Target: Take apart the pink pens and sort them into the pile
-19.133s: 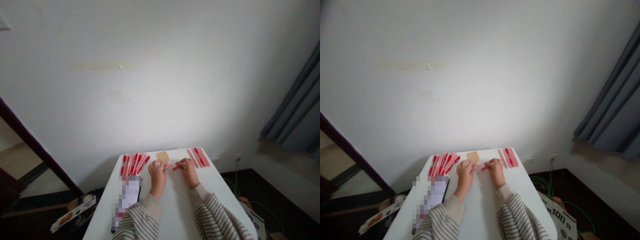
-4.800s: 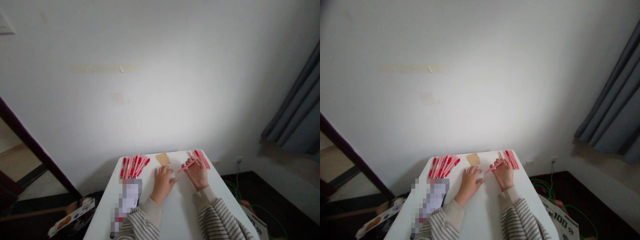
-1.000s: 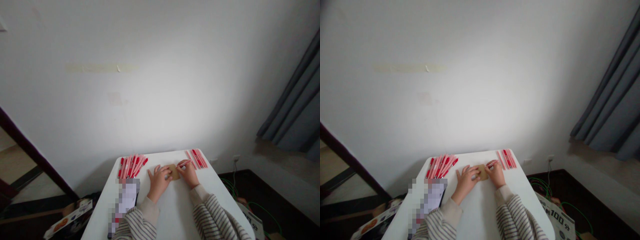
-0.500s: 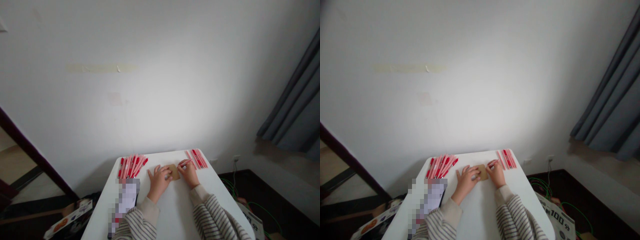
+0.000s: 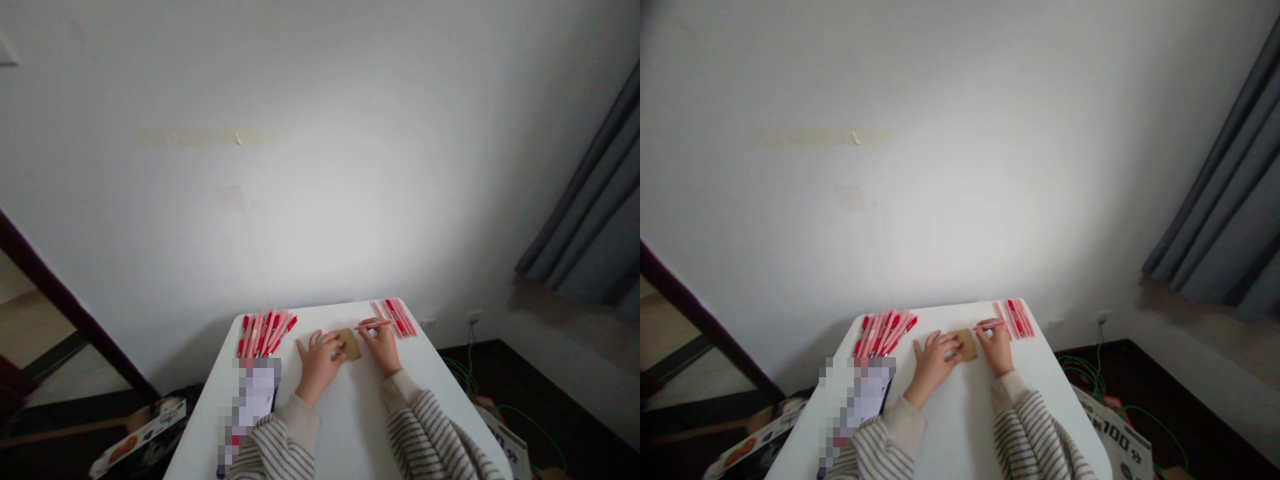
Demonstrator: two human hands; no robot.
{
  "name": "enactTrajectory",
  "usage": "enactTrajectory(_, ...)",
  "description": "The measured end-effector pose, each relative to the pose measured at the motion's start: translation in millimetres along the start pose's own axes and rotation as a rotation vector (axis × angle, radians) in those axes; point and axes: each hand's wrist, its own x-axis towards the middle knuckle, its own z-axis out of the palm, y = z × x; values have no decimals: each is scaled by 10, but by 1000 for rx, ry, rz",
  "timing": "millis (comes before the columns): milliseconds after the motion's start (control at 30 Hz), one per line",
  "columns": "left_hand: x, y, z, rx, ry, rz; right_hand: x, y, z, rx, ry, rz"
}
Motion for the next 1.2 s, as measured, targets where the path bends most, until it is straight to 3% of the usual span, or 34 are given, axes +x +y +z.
enactTrajectory(500,1,-11,5,-7,5,8,19,79,-3,129,42,136)
enactTrajectory(700,6,-52,45,-16,27,18,24,26,25,664,88,330)
enactTrajectory(933,13,-64,70,-1,30,4,34,-125,-14,1180,-33,569)
enactTrajectory(1067,11,-61,62,-1,20,14,40,-201,-64,1377,-99,616)
enactTrajectory(1200,9,-60,46,-25,26,24,36,-220,-90,1428,-152,612)
